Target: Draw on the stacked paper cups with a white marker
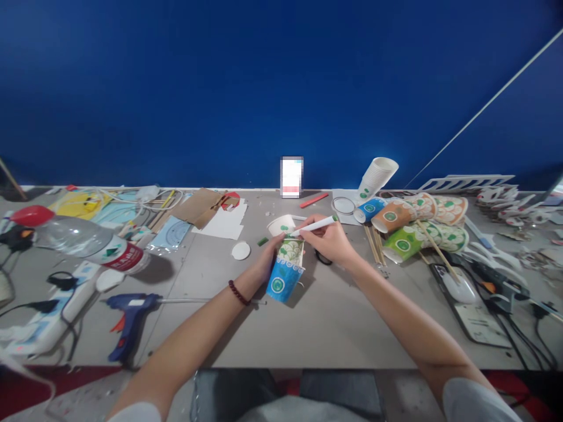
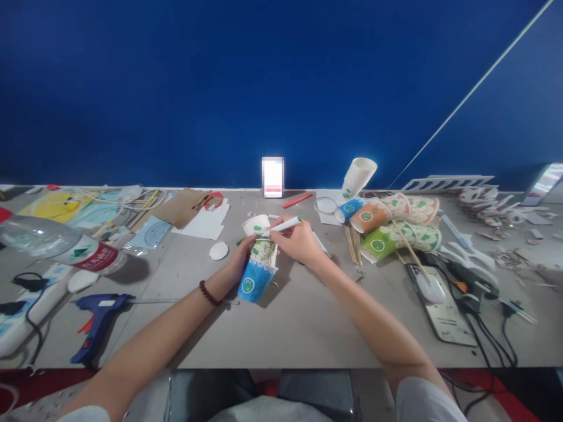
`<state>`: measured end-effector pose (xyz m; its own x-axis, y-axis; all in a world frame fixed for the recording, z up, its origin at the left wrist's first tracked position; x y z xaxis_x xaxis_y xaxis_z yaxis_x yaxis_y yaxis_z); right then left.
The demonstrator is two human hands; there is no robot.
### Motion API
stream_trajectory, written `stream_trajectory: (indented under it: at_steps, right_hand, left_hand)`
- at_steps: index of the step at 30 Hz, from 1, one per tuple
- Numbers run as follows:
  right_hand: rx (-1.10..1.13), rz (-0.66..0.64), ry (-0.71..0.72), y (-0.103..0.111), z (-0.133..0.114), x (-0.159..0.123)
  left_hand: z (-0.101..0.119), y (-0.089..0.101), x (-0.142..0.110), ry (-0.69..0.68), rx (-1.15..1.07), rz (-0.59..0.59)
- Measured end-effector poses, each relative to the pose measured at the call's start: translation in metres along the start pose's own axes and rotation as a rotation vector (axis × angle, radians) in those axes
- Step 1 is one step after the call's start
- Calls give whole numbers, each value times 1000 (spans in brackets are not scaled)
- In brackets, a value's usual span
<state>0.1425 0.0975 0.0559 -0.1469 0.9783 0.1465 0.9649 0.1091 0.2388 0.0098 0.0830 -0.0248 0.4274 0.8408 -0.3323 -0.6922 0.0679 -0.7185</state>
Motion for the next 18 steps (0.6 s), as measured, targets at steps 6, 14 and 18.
stream_trajectory:
  at_steps: [6, 14, 18]
  right_hand:
    - [4, 34, -4, -1, 0, -1]
    - [21, 63, -13, 1, 3, 1]
    - [27, 77, -13, 1, 4, 2]
  left_hand:
    - [-1, 0, 0, 12, -7, 7]
    - [0, -1, 0, 7, -3, -1]
    - [-1, 1, 2, 21, -6, 1]
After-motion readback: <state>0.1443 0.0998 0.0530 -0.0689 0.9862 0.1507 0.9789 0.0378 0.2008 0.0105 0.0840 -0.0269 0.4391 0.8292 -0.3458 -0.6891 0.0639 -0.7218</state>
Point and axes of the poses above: each hand's wrist, its own x-axis towards the middle knuckle, its own y-axis out of the back of the hand, z = x × y, the point moved 5 cm from there along x, towards the middle knuckle, and after that the axes turned 3 degrees about z, right-handed, at the moved point
